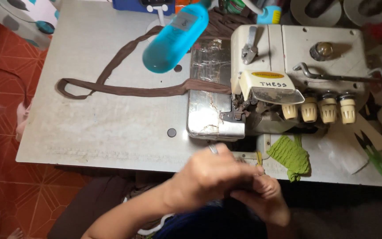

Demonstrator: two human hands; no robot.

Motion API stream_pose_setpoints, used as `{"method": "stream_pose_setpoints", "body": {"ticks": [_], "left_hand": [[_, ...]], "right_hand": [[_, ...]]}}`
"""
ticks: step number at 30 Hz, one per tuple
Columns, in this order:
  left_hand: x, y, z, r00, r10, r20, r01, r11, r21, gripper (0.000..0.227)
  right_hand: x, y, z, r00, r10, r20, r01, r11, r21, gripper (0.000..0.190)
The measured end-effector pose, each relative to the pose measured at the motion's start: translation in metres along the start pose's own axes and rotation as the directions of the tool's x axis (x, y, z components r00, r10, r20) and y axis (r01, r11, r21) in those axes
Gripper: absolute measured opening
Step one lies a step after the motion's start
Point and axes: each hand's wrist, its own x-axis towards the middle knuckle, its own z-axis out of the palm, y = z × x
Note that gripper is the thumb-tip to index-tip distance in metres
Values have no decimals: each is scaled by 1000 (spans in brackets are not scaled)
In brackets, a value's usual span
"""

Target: Sewing long strips of brown fabric using an industrial overlock sewing machine.

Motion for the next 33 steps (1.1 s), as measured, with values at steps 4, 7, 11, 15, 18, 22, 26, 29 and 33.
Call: {"method": "stream_pose_setpoints", "body": {"ticks": [4,7,11,15,18,22,26,29,33], "left_hand": [[23,-43,-34,982,-190,4,190,981,27,25],[27,-85,-36,992,-96,-77,114,951,286,20],[29,-84,-42,991,-41,-125,97,867,489,17],[23,-75,-52,985,167,34,-134,639,757,11],[11,-70,-57,980,166,113,-192,600,777,4],[-8,-69,-67,985,123,118,-169,629,758,33],[-24,-72,-66,995,59,83,-100,705,702,31],[-35,-72,-54,996,92,-22,-54,739,671,11],[-43,-67,-44,981,62,-186,59,811,582,10]], "right_hand": [[12,-36,17,954,294,62,-299,911,283,14],[6,-25,15,965,257,48,-260,921,291,18],[-17,1,-4,937,349,17,-323,847,423,26],[-36,-8,-37,956,280,-84,-208,854,477,64],[-56,-6,-66,944,235,-232,-102,875,473,55],[-69,-1,-86,924,226,-308,-100,921,377,27],[-72,0,-96,900,229,-370,-117,947,300,25],[-79,1,-108,892,251,-377,-147,948,283,25],[-80,-5,-108,885,264,-383,-154,943,295,23]]}}
